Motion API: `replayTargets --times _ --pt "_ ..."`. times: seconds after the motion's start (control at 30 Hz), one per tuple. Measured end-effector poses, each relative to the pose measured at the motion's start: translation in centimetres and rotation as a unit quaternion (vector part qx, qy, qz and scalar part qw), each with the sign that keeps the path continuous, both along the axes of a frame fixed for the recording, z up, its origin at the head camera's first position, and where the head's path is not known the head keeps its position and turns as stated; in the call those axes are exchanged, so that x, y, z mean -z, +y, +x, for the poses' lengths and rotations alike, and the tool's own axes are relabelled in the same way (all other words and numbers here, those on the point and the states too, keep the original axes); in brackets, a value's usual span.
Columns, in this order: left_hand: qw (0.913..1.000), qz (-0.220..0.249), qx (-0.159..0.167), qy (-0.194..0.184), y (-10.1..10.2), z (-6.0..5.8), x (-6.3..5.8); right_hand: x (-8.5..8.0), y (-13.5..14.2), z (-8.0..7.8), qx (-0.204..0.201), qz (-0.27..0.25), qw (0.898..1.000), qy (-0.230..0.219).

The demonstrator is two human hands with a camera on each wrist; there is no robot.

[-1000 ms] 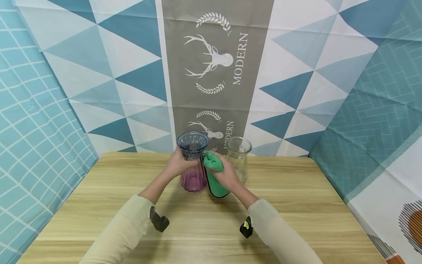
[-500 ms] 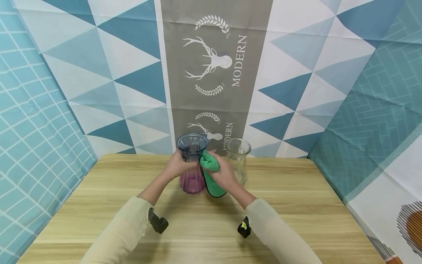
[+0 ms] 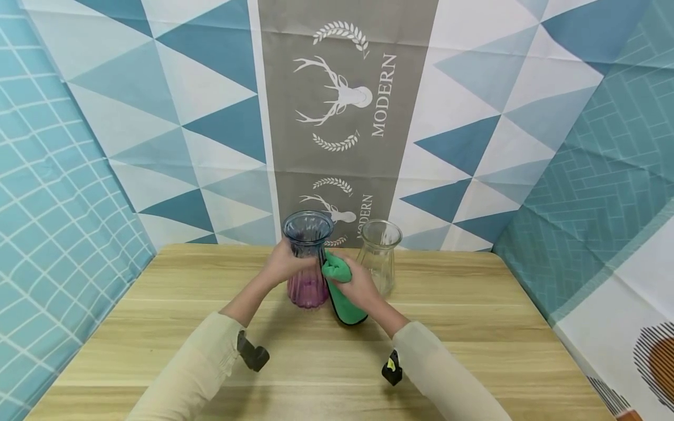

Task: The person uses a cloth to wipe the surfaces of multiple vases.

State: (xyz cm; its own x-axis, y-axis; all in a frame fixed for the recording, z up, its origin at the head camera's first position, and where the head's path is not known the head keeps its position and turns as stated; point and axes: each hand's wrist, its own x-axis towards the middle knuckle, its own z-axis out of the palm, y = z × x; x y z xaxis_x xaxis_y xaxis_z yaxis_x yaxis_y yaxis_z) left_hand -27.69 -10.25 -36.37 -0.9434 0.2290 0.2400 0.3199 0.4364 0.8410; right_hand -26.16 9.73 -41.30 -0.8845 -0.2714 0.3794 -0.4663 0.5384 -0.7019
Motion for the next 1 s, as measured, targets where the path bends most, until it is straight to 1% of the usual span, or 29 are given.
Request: replayTargets --times 0.2,0.3,0.47,0.6,0.77,1.0 --pt "1.0 0.002 0.001 -0.001 0.0 -0.1 -0.3 0.6 0.3 0.0 0.002 0.027 1.0 -0.014" --pt "1.0 0.005 0.002 -0.003 -0.1 -0.1 -0.3 0.9 0.4 -0.1 0.002 0.041 0.999 -0.028" --pt "0.9994 0.03 0.005 -0.018 0.0 0.1 -0.2 1.2 0.5 -0.2 -0.002 0.062 0.998 -0.034" --pt "0.9986 0.047 -0.001 -0.026 0.2 0.2 -0.3 1.2 0.6 -0.3 0.001 0.052 0.998 -0.035" --pt "0.9988 0.038 -0.015 -0.025 0.2 0.2 -0.1 1.0 0.5 -0.1 0.005 0.031 0.999 -0.044" --pt "0.9987 0.037 -0.015 -0.033 0.1 0.2 0.1 0.3 0.6 0.0 0.011 -0.001 0.999 -0.049"
